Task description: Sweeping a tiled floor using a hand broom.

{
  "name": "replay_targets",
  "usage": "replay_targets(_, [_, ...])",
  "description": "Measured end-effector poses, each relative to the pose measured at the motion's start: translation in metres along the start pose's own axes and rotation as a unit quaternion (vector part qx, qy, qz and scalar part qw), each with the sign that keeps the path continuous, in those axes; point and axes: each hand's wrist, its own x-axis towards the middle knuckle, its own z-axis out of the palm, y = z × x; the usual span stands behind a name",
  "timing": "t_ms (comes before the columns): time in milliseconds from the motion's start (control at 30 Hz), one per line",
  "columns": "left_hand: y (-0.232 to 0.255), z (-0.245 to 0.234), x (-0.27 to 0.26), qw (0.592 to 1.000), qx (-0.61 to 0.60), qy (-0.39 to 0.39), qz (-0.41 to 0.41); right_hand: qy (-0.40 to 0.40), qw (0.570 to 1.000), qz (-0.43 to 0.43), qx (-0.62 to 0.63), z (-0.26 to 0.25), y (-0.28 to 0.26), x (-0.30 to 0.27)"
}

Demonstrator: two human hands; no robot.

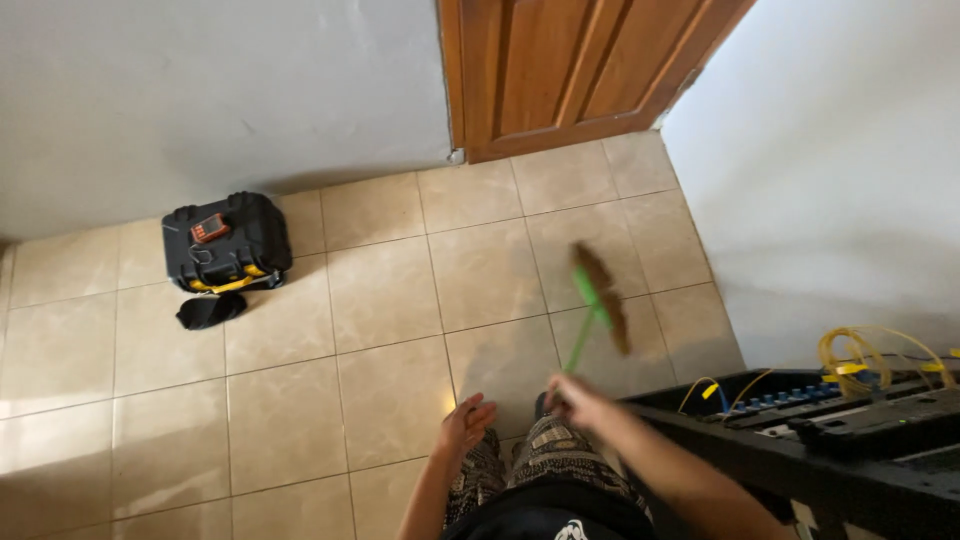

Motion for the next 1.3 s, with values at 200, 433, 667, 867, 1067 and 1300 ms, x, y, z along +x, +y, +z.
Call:
replay_targets(200, [-0.033,-0.052,0.025,0.992,0.090,0.072,-0.042,-0.282,0.923,-0.125,-0.231,0.076,0.175,0.100])
replay_targets(433, [0.024,-0.021,0.012,0.993,0.080,0.065,-0.060,-0.265,0.957,0.115,0.012,0.080,0.011,-0.044])
replay_targets(667, [0.107,0.043,-0.018,0.988,0.115,-0.098,0.014,-0.294,0.930,0.001,0.220,0.038,-0.075,-0.086])
replay_targets(867, [0.130,0.065,0.002,0.982,0.127,-0.135,0.023,-0.218,0.925,-0.106,0.294,-0.012,-0.126,-0.100])
replay_targets(1067, [0.137,0.083,0.046,0.985,0.104,-0.137,0.025,-0.132,0.929,-0.167,0.301,-0.092,-0.219,-0.093])
replay_targets(1300, [0.165,0.144,0.097,0.995,0.038,-0.090,0.005,-0.077,0.951,-0.180,0.240,-0.231,-0.302,-0.001])
